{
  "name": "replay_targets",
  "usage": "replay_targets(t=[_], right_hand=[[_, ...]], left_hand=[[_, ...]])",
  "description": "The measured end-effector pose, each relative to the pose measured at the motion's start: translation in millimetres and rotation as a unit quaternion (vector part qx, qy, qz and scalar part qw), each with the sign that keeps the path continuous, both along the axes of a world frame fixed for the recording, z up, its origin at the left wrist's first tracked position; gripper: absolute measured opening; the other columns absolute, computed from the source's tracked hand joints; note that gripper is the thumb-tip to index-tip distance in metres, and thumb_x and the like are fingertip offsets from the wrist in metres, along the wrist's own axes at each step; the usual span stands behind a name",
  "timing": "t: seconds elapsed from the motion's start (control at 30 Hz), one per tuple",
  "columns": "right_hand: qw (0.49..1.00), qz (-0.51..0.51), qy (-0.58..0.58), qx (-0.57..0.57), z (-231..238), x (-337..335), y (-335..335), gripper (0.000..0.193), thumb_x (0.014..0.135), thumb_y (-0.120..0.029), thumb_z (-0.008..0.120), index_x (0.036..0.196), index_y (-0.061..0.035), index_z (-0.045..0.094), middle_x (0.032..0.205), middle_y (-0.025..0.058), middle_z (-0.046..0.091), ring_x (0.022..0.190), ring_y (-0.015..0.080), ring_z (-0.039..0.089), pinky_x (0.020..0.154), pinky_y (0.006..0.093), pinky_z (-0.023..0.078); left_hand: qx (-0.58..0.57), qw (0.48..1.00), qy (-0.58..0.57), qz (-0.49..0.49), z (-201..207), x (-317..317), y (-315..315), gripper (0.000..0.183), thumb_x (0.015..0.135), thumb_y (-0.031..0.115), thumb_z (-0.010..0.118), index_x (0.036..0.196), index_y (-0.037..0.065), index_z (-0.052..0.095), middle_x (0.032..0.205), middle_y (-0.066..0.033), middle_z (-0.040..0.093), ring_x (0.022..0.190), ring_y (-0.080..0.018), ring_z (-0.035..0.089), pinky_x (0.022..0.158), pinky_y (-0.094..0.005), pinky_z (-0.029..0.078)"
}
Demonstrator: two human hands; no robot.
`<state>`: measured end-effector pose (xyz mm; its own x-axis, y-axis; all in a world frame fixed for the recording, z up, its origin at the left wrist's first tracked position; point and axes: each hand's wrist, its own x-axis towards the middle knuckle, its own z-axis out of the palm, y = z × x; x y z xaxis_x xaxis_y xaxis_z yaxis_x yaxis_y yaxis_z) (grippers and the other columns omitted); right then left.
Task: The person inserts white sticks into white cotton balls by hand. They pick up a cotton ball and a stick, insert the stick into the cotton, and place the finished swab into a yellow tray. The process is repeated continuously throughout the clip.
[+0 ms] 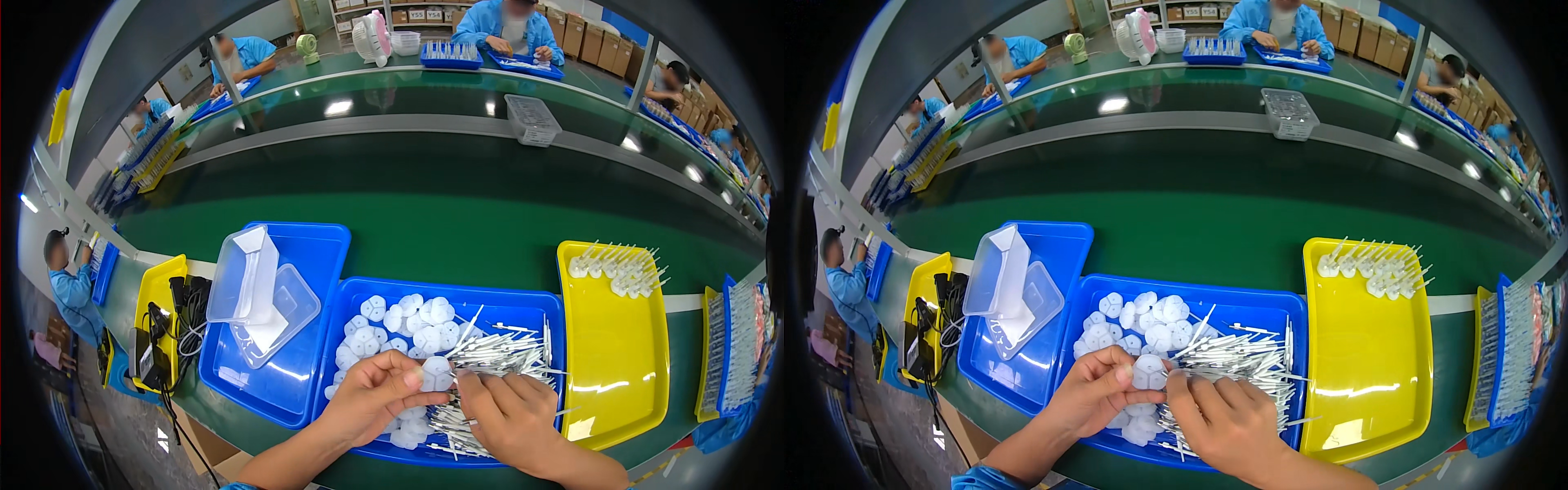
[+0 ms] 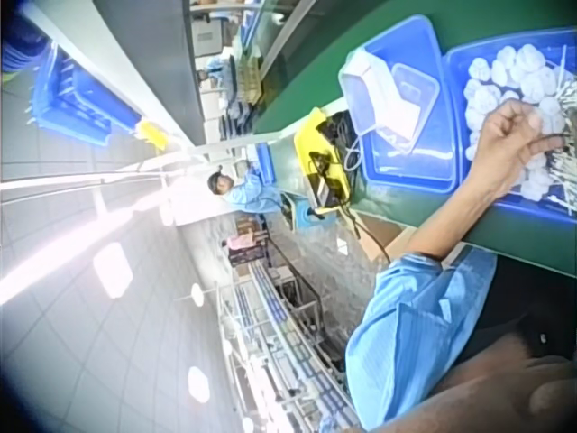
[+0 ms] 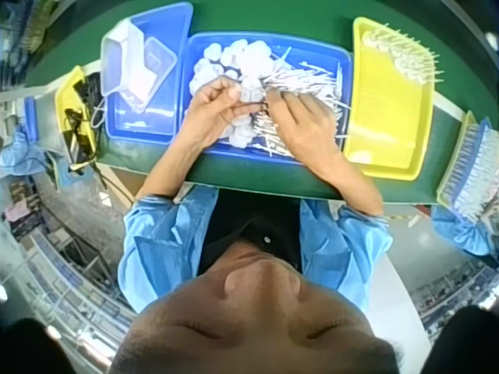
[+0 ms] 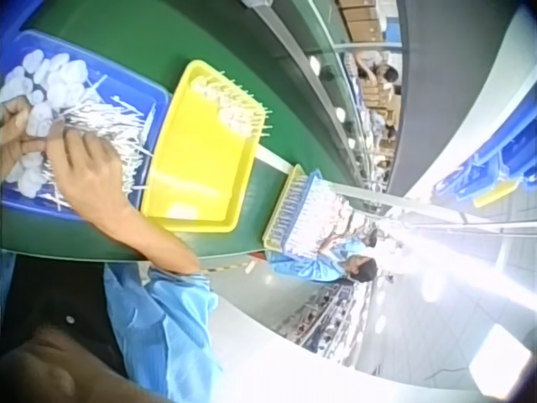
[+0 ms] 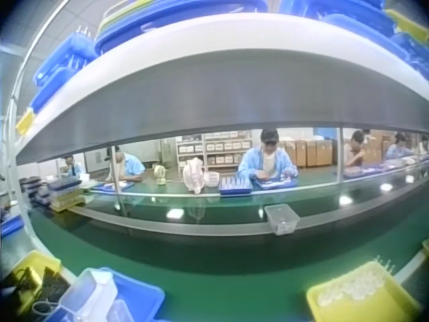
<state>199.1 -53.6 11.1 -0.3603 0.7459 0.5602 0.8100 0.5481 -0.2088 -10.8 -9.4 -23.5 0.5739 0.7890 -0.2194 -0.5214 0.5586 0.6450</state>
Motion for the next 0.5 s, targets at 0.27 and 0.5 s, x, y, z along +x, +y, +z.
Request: replay_targets(t=[0.27, 0.5], right_hand=[[0.974, 0.022, 0.148, -0.168, 3.0, 4.9, 1.4, 0.025, 0.081, -0.004, 0.074, 0.105, -0.0037, 0.067, 0.072, 0.0071, 0.066, 0.055, 0.0192, 0.064, 0.049, 0.0315, 0.049], [0.914, 0.037, 0.269, -0.301, 5.6, 7.6, 5.8, 0.015, 0.087, -0.008, 0.070, 0.099, -0.0034, 0.062, 0.064, 0.0135, 0.064, 0.054, 0.0292, 0.066, 0.048, 0.0369, 0.049]], left_hand=[[0.184, 0.965, 0.175, 0.061, 1.8, 1.8, -0.9, 0.019, 0.088, -0.005, 0.068, 0.106, -0.002, 0.064, 0.121, -0.0179, 0.064, 0.113, -0.0242, 0.063, 0.099, -0.0419, 0.051], [0.337, 0.927, 0.150, 0.071, -2.5, 3.6, -0.1, 0.028, 0.083, -0.010, 0.071, 0.110, -0.003, 0.066, 0.126, -0.0207, 0.061, 0.120, -0.0265, 0.059, 0.101, -0.0399, 0.047]])
